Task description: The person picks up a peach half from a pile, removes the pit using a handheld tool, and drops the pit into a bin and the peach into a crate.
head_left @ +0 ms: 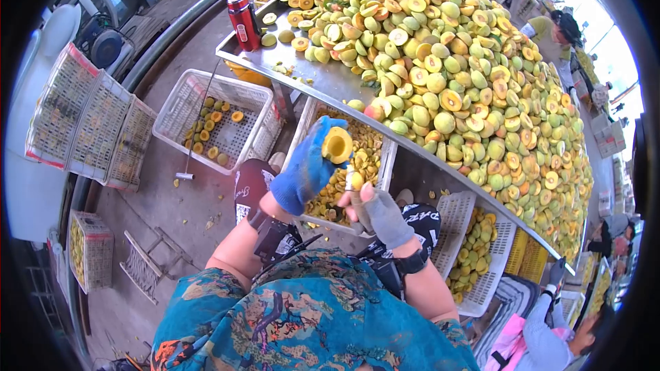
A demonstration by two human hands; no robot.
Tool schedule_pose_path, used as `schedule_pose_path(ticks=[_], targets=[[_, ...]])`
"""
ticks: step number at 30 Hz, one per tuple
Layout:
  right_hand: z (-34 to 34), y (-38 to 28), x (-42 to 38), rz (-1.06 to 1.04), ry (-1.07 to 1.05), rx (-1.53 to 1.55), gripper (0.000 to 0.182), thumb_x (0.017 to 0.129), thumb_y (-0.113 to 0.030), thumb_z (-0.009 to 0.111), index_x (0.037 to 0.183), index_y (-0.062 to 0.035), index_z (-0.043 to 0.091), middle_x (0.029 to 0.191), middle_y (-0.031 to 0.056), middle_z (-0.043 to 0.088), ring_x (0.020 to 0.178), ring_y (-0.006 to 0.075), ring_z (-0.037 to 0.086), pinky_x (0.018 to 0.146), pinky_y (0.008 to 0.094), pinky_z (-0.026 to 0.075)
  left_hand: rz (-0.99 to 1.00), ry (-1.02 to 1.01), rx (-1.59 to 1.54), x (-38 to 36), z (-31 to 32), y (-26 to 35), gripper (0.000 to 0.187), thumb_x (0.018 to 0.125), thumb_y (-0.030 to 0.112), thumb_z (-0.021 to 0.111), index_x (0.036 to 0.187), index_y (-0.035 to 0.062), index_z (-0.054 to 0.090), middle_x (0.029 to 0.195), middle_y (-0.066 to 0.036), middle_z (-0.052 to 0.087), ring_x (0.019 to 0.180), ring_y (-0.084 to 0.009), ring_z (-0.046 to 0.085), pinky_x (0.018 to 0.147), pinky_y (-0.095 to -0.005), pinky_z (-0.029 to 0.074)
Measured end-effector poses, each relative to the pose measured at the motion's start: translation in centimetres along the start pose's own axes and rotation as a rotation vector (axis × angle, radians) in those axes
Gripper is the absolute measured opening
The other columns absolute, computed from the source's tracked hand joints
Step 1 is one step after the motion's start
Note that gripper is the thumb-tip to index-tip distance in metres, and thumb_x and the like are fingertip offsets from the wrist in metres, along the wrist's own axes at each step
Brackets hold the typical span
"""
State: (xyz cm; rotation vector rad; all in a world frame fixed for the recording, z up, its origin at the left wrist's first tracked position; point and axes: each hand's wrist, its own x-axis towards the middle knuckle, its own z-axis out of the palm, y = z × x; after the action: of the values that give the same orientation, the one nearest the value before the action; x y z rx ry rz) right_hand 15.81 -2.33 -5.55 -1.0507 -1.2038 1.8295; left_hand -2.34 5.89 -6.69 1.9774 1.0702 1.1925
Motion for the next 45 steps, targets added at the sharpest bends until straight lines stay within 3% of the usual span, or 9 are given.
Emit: schedule_pose_path(ticks=[9,13,15,18,26,30,33,42,45], targets=[[-0.6,2.0,3.0,-0.119,0.466,-0.464,0.041,0.096,-0.041,0.056,0.102,-0.0001,0.062,0.078,0.0144,0.061,0.071,0.0247,0.061,0.064,0.0351,0.047,-0.914,0.037,-1.003,-1.2,-0.7,0.2,0.034,0.099,0.037,0.052,0.124,0.0149,0.047,0.114,-0.004,0.055,0.098,-0.0188,0.063,0.064,-0.0357,0.056],[-0.4,1.7,3.2,-0.234,0.477,-0.666,0.039,0.095,-0.037,0.057,0.106,-0.0002,0.061,0.083,0.0224,0.063,0.078,0.0377,0.063,0.067,0.0404,0.049,-0.928,-0.005,-0.851,-1.5,0.0,-0.6,0.035,0.098,0.037,0.053,0.123,0.0134,0.047,0.111,-0.004,0.056,0.098,-0.0164,0.062,0.066,-0.0354,0.056],[-0.5,1.6,3.2,-0.225,0.496,-0.712,0.038,0.094,-0.037,0.058,0.105,-0.0004,0.061,0.084,0.0215,0.063,0.078,0.0376,0.063,0.067,0.0410,0.049,-0.356,-0.044,-0.373,-2.5,0.8,-2.3,0.036,0.097,0.039,0.055,0.118,0.0111,0.049,0.104,-0.004,0.056,0.091,-0.0134,0.061,0.067,-0.0283,0.054],[-0.8,1.6,3.3,-0.226,0.503,-0.791,0.036,0.093,-0.037,0.060,0.102,-0.0018,0.061,0.085,0.0200,0.064,0.077,0.0376,0.064,0.065,0.0418,0.050,-0.931,-0.036,-0.732,-0.3,0.1,1.7,0.033,0.096,0.038,0.056,0.110,0.0087,0.051,0.096,-0.002,0.053,0.084,-0.0095,0.055,0.066,-0.0224,0.049],[-4.2,4.7,5.3,-0.091,0.546,-0.871,0.032,0.093,-0.038,0.059,0.097,-0.0063,0.061,0.087,0.0193,0.065,0.081,0.0388,0.064,0.068,0.0448,0.050,-0.629,0.096,-0.499,0.4,-2.8,3.3,0.021,0.094,0.026,0.059,0.099,0.0068,0.052,0.087,-0.001,0.048,0.078,-0.0082,0.045,0.066,-0.0219,0.040],[-4.9,5.7,4.8,0.048,0.491,-0.891,0.039,0.094,-0.042,0.055,0.102,-0.0034,0.060,0.091,0.0231,0.065,0.087,0.0411,0.063,0.073,0.0459,0.049,-0.323,0.357,0.979,2.5,-9.2,-3.2,0.029,0.089,0.026,0.065,0.104,0.0029,0.058,0.099,-0.016,0.059,0.094,-0.0323,0.059,0.078,-0.0403,0.048],[-5.4,8.3,4.8,-0.172,0.556,-0.809,0.049,0.095,-0.041,0.056,0.105,0.0067,0.061,0.080,0.0158,0.067,0.068,0.0309,0.065,0.062,0.0390,0.049,-0.160,0.332,1.193,3.3,-10.0,-6.5,0.030,0.088,0.027,0.066,0.109,0.0055,0.061,0.116,-0.024,0.058,0.106,-0.0395,0.058,0.087,-0.0442,0.049],[-6.2,9.4,4.5,0.245,0.472,-0.247,0.055,0.094,-0.050,0.053,0.105,0.0017,0.067,0.076,0.0104,0.063,0.075,0.0158,0.060,0.071,0.0330,0.049,0.034,-0.384,0.697,13.8,6.3,-13.3,0.033,0.084,0.016,0.060,0.115,0.0065,0.064,0.107,-0.018,0.062,0.100,-0.0355,0.061,0.090,-0.0416,0.048],[-6.3,8.2,3.8,0.199,0.482,-0.510,0.060,0.092,-0.054,0.055,0.115,0.0016,0.061,0.087,0.0188,0.066,0.086,0.0305,0.065,0.078,0.0382,0.050,-0.249,-0.656,0.778,17.1,9.2,-13.7,0.035,0.080,0.013,0.061,0.114,0.0076,0.064,0.108,-0.019,0.065,0.101,-0.0362,0.063,0.088,-0.0430,0.051]])
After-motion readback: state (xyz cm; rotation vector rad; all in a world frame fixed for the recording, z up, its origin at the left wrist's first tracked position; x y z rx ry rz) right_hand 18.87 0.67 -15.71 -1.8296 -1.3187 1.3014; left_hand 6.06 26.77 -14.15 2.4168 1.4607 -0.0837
